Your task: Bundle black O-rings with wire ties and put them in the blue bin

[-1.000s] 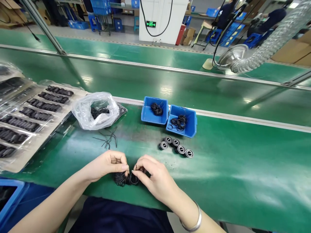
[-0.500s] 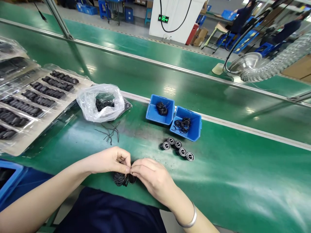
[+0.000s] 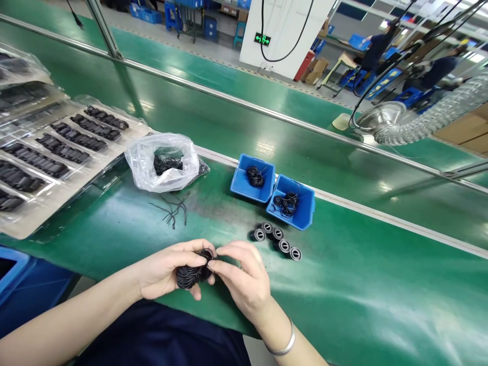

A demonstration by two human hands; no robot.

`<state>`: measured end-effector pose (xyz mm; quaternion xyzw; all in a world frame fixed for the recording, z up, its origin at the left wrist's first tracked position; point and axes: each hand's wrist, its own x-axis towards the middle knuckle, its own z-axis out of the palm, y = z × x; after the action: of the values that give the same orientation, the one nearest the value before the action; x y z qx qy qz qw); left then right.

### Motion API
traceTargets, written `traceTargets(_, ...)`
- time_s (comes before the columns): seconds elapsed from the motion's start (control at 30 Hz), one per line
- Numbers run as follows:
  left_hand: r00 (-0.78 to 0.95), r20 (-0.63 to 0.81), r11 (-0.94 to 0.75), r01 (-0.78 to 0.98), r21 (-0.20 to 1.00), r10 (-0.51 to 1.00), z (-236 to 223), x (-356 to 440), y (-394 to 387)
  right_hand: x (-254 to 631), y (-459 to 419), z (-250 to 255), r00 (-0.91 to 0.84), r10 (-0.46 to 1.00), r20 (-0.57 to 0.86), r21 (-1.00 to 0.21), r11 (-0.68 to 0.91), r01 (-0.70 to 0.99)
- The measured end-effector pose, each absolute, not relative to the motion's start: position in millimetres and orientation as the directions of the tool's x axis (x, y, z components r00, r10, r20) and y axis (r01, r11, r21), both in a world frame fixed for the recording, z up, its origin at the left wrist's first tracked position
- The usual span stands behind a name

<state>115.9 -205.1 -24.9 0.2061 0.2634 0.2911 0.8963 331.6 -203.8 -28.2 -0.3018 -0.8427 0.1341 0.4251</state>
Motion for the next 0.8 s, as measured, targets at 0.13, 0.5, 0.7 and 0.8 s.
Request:
traceTargets(0.13, 0.555, -0.378, 0.629, -0.377, 0.680, 0.741, -19.8, 117.6, -209.5, 339.3, -211.1, -25.1, -0.607, 0.502, 0.615, -0.272, 0.859, 0.435)
traceTargets(0.5, 0.441, -0.373, 0.525, -0.300, 0.796, 0.817, -8.7, 118.8, -215.7, 335.2, -216.8, -10.7, -0.692, 0.473, 0.546, -0.248, 0.880, 0.405)
traceTargets(0.7, 0.398, -0.352, 0.497, -0.360, 0.790, 0.847, -10.5, 119.5, -217.5, 334.4, -216.1, -5.5, -0.711, 0.426, 0.560, -0.152, 0.896, 0.417)
traceTargets(0.8, 0.371, -0.318, 0.448, -0.344, 0.825, 0.872, -14.0, 120.7, -218.7, 337.5, -217.4, -8.6, -0.719, 0.412, 0.559, -0.147, 0.903, 0.403)
